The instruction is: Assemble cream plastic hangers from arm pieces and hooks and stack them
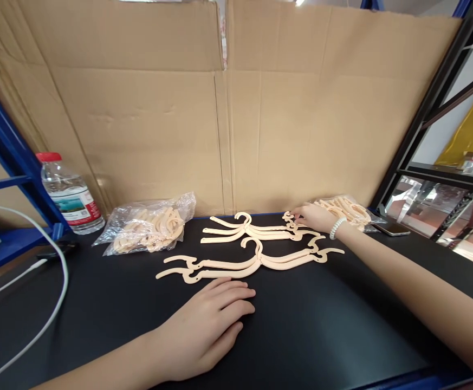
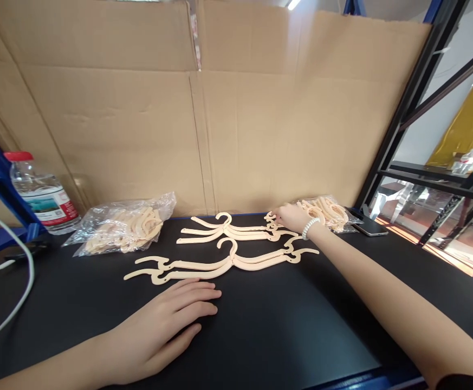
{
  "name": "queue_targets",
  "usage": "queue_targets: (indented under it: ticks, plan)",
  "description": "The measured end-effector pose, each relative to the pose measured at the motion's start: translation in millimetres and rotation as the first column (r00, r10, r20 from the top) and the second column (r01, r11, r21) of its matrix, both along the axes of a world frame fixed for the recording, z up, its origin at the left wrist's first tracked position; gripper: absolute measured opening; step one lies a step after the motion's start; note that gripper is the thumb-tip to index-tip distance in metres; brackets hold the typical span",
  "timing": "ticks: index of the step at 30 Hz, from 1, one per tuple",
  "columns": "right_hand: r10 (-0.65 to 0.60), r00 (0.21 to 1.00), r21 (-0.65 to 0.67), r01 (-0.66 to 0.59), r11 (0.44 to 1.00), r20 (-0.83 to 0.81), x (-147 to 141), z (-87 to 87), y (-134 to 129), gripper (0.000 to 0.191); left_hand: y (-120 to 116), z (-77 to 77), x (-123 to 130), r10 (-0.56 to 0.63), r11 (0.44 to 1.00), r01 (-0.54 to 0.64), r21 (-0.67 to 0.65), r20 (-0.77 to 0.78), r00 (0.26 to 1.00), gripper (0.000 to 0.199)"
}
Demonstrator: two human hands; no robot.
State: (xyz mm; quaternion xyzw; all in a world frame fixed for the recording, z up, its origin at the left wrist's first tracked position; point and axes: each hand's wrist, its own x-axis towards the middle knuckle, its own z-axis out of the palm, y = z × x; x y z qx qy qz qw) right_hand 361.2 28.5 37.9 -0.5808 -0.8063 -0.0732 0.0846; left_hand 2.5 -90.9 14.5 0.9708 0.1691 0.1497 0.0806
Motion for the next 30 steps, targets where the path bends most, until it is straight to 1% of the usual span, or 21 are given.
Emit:
queue_targets:
  ticks: [2,5,7,9,12,15,18,21,24,27,28,29,30]
  plan:
    - [0.002,1.000,-0.001,-0.002,1.000,0.030,-0.6,-6.0,3.4,0.021,-0.2,-0.2,-0.4,-0.003,1.000,0.004,-0.007,0.015,1.000,0.034]
    - [-0.001,0.998,0.004,0.000,1.000,0.065,2.1,-14.5,6.4,0.014,-0.1,-0.7,-1.0,-0.003,1.000,0.003,-0.012,0.019,1.000,0.034]
    - [0.006,0.997,0.018,-0.008,1.000,0.081,5.0,-19.1,6.9,0.017,0.3,-1.1,-1.1,-0.003,1.000,0.003,-0.012,0.009,1.000,0.034]
    - [0.020,0.996,0.047,-0.024,0.999,0.092,7.4,-22.3,6.3,0.015,0.8,-1.4,-1.0,-0.003,1.000,0.003,-0.013,0.002,1.000,0.034]
    - [0.067,0.992,0.110,-0.079,0.991,0.108,9.5,-24.3,3.8,0.019,1.1,-3.0,-0.5,-0.001,1.000,0.001,-0.019,0.012,1.000,0.034]
    - [0.106,0.988,0.197,-0.126,0.972,0.109,10.0,-22.7,-0.5,0.021,0.5,-6.2,0.3,0.014,1.000,-0.013,-0.027,0.057,0.998,0.034]
    - [0.106,0.992,0.309,-0.121,0.943,0.063,9.4,-17.9,-6.2,0.021,-0.2,-9.2,0.9,0.020,0.999,-0.016,-0.040,0.096,0.995,0.034]
    - [0.118,0.993,0.419,-0.096,0.903,-0.026,5.5,-9.8,-13.7,0.019,-0.2,-8.3,1.2,0.020,0.999,-0.015,-0.046,0.106,0.994,0.033]
    - [0.146,0.979,0.522,-0.052,0.851,-0.142,-7.3,1.3,-25.5,0.015,0.2,-2.2,1.4,-0.003,0.999,0.007,-0.053,0.072,0.997,0.032]
    - [0.210,0.936,0.580,-0.009,0.815,-0.281,-34.3,12.5,-47.3,0.013,-1.2,4.9,1.6,-0.030,0.993,0.038,-0.107,0.076,0.997,0.032]
    - [0.291,0.863,0.571,-0.004,0.821,-0.413,-46.0,15.4,-57.3,0.010,-2.4,6.4,1.7,-0.019,0.987,0.035,-0.154,0.104,0.994,0.031]
    - [0.354,0.777,0.532,-0.029,0.846,-0.520,-58.4,17.7,-68.6,0.009,-4.0,7.2,2.0,0.012,0.976,0.019,-0.216,0.143,0.990,0.031]
    - [0.400,0.709,0.504,-0.073,0.861,-0.581,-71.0,19.3,-80.7,0.008,-5.8,7.3,2.4,0.059,0.957,-0.002,-0.291,0.186,0.981,0.032]
